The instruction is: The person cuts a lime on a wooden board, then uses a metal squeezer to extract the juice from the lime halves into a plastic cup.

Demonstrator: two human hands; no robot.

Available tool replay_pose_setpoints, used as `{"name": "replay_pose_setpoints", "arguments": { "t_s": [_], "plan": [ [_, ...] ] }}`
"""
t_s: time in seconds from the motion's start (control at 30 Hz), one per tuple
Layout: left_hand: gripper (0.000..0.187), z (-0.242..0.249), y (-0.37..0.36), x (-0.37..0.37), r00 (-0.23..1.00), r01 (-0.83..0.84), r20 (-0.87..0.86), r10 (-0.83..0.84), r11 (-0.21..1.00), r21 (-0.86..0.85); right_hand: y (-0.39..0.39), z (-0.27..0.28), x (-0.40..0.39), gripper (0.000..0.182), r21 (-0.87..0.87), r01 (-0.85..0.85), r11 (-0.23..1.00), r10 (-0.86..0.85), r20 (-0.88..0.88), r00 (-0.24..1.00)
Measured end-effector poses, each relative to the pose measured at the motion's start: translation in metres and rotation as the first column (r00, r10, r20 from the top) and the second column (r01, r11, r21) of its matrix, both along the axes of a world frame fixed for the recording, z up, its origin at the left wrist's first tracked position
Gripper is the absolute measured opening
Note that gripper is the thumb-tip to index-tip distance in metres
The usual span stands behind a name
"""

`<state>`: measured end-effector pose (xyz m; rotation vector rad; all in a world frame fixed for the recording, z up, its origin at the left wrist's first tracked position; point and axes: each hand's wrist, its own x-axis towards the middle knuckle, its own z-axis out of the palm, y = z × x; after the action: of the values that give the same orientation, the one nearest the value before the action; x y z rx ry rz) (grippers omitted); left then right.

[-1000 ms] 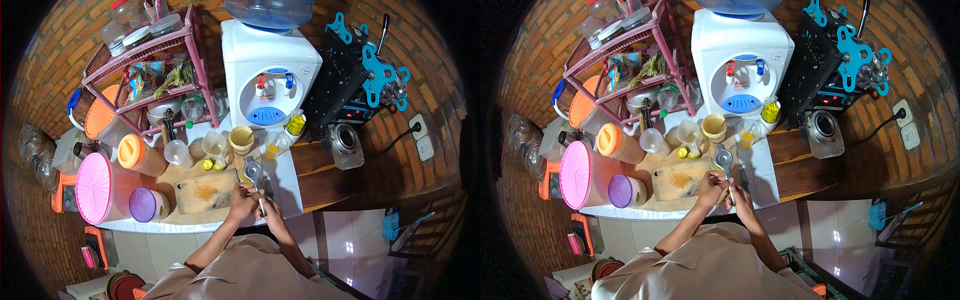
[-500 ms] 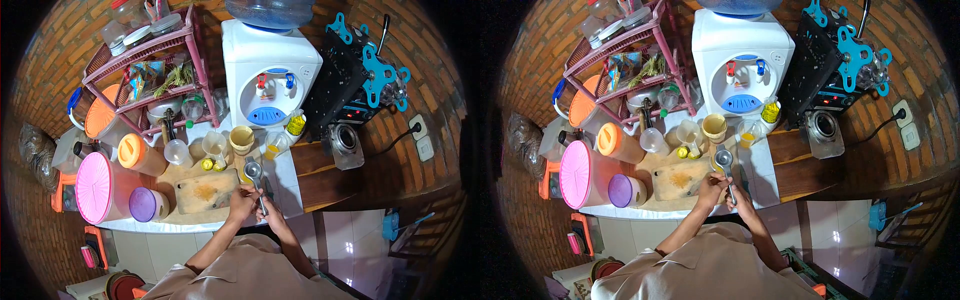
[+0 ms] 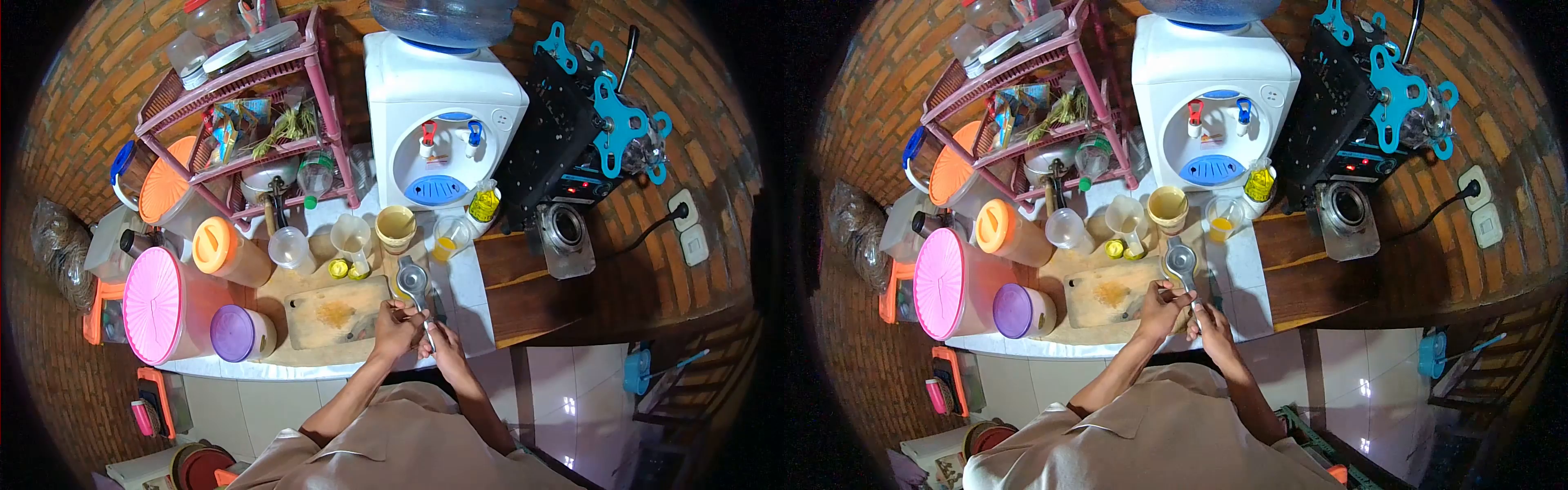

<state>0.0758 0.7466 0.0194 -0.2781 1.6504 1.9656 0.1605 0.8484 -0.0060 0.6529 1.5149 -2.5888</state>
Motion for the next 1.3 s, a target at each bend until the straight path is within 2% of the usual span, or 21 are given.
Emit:
{"name": "replay_pose_setpoints", "arguments": {
  "t_s": [0.1, 0.13, 0.17, 0.2, 0.23, 0.3, 0.4, 0.43, 0.53, 0.57, 0.6, 0.63, 0.7, 0.77, 0.83, 0.93, 1.03, 1.1, 1.2, 1.3],
  "plan": [
    [0.039, 0.015, 0.000, 0.000, 0.999, -0.003, 0.053, 0.002, 1.000, 0.025, -0.001, 0.001, -0.001, 0.024, -0.019, 0.013, 1.000, -0.013, 0.004, 1.000],
    [0.039, 0.004, 0.000, 0.001, 0.999, -0.003, 0.053, 0.002, 1.000, 0.024, -0.002, 0.002, -0.001, 0.024, -0.045, 0.023, 0.999, -0.022, 0.015, 1.000],
    [0.035, -0.017, 0.000, 0.000, 0.999, 0.014, -0.051, -0.014, 1.000, -0.011, -0.002, 0.001, -0.001, 0.024, -0.045, 0.022, 0.999, -0.022, 0.015, 1.000],
    [0.033, -0.013, 0.001, -0.001, 0.987, 0.027, -0.155, -0.035, 0.998, -0.048, -0.002, 0.000, -0.001, 0.024, -0.029, 0.012, 1.000, -0.012, 0.013, 1.000],
    [0.033, -0.009, 0.001, 0.000, 0.987, 0.028, -0.155, -0.035, 0.998, -0.048, -0.001, -0.002, -0.001, 0.024, -0.012, 0.002, 1.000, -0.001, 0.011, 1.000],
    [0.027, 0.004, 0.001, 0.001, 0.999, 0.009, -0.030, -0.010, 0.999, -0.041, 0.002, -0.006, -0.001, 0.026, -0.037, -0.010, 0.999, 0.012, 0.030, 0.999],
    [0.029, 0.006, -0.001, -0.001, 1.000, 0.017, -0.015, -0.018, 1.000, -0.002, 0.003, -0.006, 0.000, 0.030, -0.120, -0.016, 0.993, 0.023, 0.060, 0.998],
    [0.029, 0.005, -0.002, -0.002, 1.000, 0.015, -0.015, -0.015, 1.000, -0.003, 0.002, -0.004, -0.001, 0.032, -0.178, -0.011, 0.984, 0.023, 0.070, 0.997],
    [0.028, -0.012, -0.003, -0.001, 0.999, 0.026, -0.025, -0.025, 0.999, 0.032, 0.003, -0.012, -0.001, 0.035, -0.192, -0.005, 0.981, 0.023, 0.094, 0.995],
    [0.030, -0.026, -0.003, 0.001, 0.994, -0.001, -0.106, 0.003, 1.000, 0.020, 0.003, -0.013, -0.001, 0.035, -0.191, -0.005, 0.982, 0.023, 0.093, 0.995],
    [0.033, -0.022, -0.002, 0.001, 0.982, -0.027, -0.186, 0.029, 1.000, 0.010, 0.004, -0.013, -0.001, 0.035, -0.086, -0.047, 0.995, 0.051, 0.035, 0.998],
    [0.033, -0.018, -0.001, 0.002, 0.982, -0.024, -0.187, 0.025, 1.000, 0.011, 0.004, -0.013, -0.001, 0.034, 0.022, -0.081, 0.996, 0.082, -0.021, 0.996],
    [0.042, -0.007, -0.003, 0.005, 0.994, -0.078, -0.070, 0.086, 0.991, 0.104, 0.002, -0.011, 0.000, 0.033, 0.070, -0.068, 0.995, 0.070, -0.016, 0.997],
    [0.045, -0.030, -0.004, 0.004, 0.995, -0.051, -0.082, 0.057, 0.996, 0.080, 0.001, -0.011, 0.001, 0.032, 0.118, -0.066, 0.991, 0.068, -0.014, 0.998],
    [0.048, -0.017, -0.004, 0.002, 0.995, -0.025, -0.094, 0.030, 0.998, 0.055, 0.000, -0.012, 0.002, 0.027, 0.137, -0.034, 0.990, 0.040, -0.043, 0.998],
    [0.042, 0.001, -0.002, 0.002, 0.999, -0.032, -0.005, 0.032, 0.996, 0.080, -0.001, -0.007, 0.002, 0.027, 0.042, 0.003, 0.999, -0.003, -0.006, 1.000],
    [0.034, -0.001, -0.003, 0.001, 0.999, 0.028, -0.016, -0.028, 0.999, -0.016, -0.003, -0.008, 0.001, 0.023, 0.043, 0.003, 0.999, -0.004, 0.027, 1.000],
    [0.025, -0.006, -0.001, 0.003, 0.993, 0.060, -0.093, -0.072, 0.990, -0.131, -0.005, -0.008, 0.001, 0.022, 0.036, 0.006, 0.999, -0.007, 0.034, 0.999],
    [0.019, -0.004, 0.001, 0.003, 0.999, 0.006, -0.032, -0.008, 0.999, -0.054, -0.008, -0.010, 0.002, 0.025, 0.005, 0.022, 1.000, -0.022, 0.046, 0.999],
    [0.019, 0.004, -0.002, 0.001, 0.998, 0.048, 0.051, -0.046, 0.998, -0.038, -0.004, -0.012, 0.002, 0.030, -0.030, -0.003, 1.000, 0.004, 0.047, 0.999]
  ]
}}
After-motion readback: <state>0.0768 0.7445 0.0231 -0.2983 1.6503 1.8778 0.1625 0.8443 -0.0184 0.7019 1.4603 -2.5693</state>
